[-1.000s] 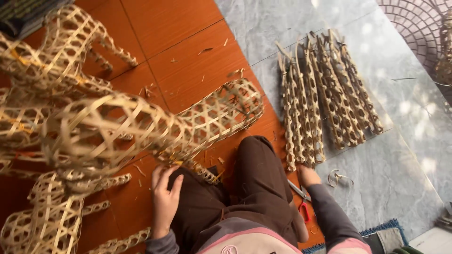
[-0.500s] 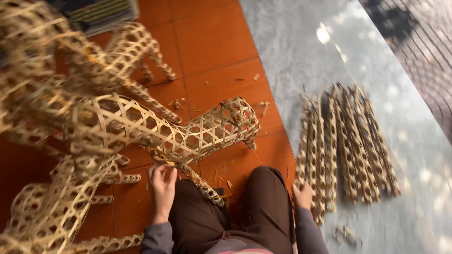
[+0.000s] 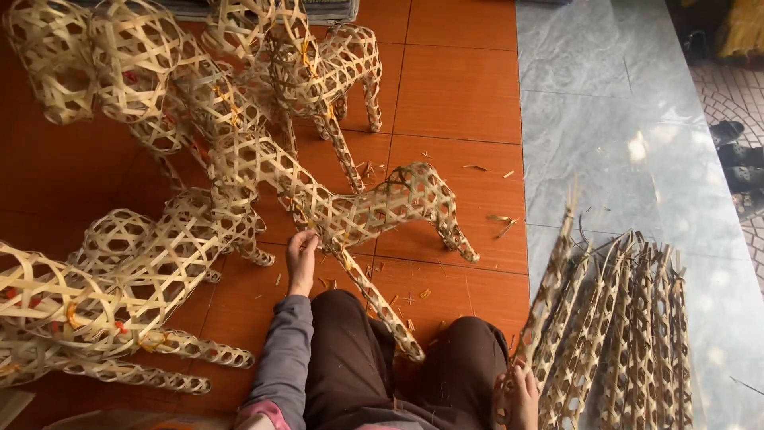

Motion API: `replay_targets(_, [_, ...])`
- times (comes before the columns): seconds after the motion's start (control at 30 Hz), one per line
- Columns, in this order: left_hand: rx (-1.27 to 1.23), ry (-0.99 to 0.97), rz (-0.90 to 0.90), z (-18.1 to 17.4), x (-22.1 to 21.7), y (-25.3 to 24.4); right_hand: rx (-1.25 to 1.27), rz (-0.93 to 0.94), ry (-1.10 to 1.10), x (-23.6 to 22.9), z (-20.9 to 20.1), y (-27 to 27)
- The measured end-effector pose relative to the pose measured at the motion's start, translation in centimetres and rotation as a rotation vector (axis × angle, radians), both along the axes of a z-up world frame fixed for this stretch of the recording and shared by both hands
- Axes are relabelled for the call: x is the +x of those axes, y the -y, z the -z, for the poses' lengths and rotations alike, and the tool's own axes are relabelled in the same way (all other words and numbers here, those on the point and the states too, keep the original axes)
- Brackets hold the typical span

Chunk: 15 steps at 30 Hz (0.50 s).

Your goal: Assembling and trimming woven bamboo animal figures

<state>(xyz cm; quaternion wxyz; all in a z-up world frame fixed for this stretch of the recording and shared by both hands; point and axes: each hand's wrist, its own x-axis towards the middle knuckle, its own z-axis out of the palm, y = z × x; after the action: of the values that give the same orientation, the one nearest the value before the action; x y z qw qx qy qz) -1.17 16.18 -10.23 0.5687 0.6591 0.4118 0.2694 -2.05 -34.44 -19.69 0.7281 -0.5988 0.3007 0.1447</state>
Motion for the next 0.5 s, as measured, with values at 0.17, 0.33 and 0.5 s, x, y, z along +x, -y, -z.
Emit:
replay_targets(0.17, [0.112,0.016,0.124,2.0,-0.3,-1.8,0.096,-0.169,0.167,-0.1,-5.1,-4.3])
replay_targets(0.33, [0.49,-0.084,0.17,-2.2,0.2,2.3,-0.12,-0.475,0.258,-0.6,-9.0,-8.7])
replay_targets(0.5, [-0.202,0.331,0.682,-12.0,1.7,9.0,-0.059,-1.089,0.382,-2.0,-10.8,-13.9])
